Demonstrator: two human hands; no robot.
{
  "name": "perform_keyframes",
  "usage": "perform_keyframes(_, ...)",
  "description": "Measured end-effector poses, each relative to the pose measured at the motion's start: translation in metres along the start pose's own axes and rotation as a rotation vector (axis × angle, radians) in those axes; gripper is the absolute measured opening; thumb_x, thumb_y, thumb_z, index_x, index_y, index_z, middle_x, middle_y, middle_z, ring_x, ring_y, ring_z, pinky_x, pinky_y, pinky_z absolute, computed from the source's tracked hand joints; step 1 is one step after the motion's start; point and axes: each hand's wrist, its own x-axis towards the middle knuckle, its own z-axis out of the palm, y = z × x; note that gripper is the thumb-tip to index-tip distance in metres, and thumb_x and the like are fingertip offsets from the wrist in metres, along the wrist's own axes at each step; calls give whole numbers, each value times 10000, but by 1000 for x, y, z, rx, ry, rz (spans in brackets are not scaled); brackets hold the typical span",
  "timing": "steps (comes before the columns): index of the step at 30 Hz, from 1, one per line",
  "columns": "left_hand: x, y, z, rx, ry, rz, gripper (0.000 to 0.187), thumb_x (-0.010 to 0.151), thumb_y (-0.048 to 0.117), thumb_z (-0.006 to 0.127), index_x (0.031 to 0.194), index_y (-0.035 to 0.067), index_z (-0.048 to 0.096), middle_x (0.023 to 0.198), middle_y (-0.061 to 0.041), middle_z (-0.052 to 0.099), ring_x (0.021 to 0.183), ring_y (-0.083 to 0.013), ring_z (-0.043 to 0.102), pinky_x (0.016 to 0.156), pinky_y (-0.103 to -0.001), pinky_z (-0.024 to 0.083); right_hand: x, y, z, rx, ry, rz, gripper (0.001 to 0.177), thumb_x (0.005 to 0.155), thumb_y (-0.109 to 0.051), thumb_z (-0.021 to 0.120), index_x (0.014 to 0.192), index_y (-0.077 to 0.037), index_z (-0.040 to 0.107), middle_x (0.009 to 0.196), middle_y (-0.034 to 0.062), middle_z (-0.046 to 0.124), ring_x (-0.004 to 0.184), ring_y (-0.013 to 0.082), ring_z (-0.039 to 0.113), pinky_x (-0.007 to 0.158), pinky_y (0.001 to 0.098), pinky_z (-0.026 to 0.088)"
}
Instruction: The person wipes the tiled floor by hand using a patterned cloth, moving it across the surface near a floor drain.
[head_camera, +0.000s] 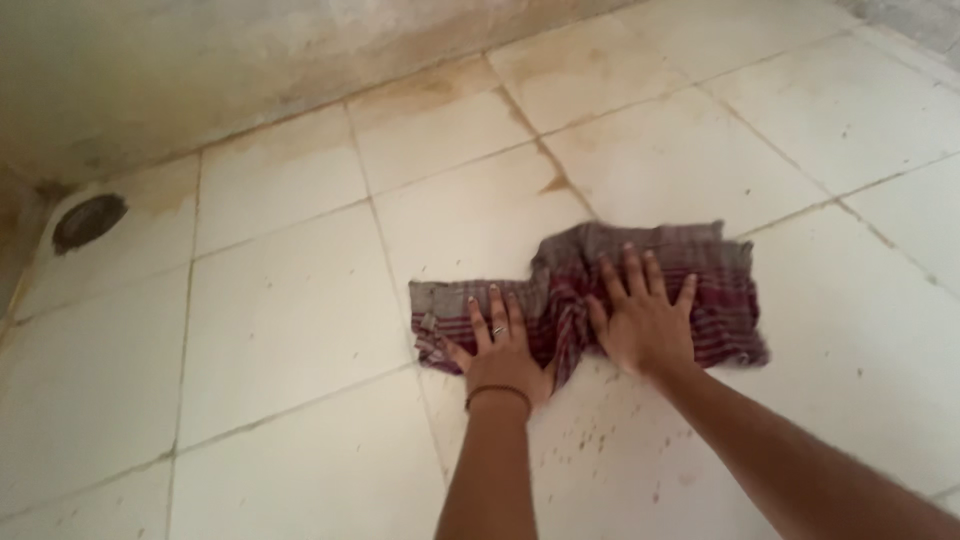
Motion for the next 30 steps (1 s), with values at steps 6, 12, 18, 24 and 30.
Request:
perform_keyframes(6,-54,-42,24,-10,0,-43,1018,939,707,425,1638,195,-109,1721,14,-214,1571,-280,-212,1193,-733,-6,-55,-32,9,-27,41,21,730,993,-570,168,1626,-208,113,1684,128,34,1534,359,17,1153,717,20)
perform_keyframes(12,-91,-167,52,-59,15,-264,1118,856,876,331,1636,235,-148,1711,9,-238,1556,-284,-231,1174,-744,-49,-109,-121,26,-70,-81,-151,766,1010,-594,124,1598,-110,43,1662,190,-85,1508,387,-102,1138,689,-19)
perform_keyframes(18,-163,-313,97,-84,6,-587,1121,813,892,308,1604,288,-211,1677,55,-312,1533,-284,-261,1142,-754,18,-183,-218,24,12,399,-622,719,1033,-579,168,1568,-103,102,1650,178,11,1512,377,-24,1162,696,36)
perform_keyframes(24,-212,-351,136,-98,-40,-751,1155,818,902,341,1615,240,-169,1695,20,-272,1552,-307,-206,1126,-771,71,-234,-226,-13,-28,-334,-723,716,1029,-572,208,1627,-204,69,1694,106,-39,1548,317,-72,1202,655,-24)
perform_keyframes(30,-215,-307,134,-140,34,-720,1192,838,893,320,1603,112,-155,1681,-93,-284,1521,-401,-238,1130,-746,41,-222,-164,6,-84,347,-848,642,1053,-582,204,1603,-256,141,1670,32,81,1512,241,51,1192,633,22)
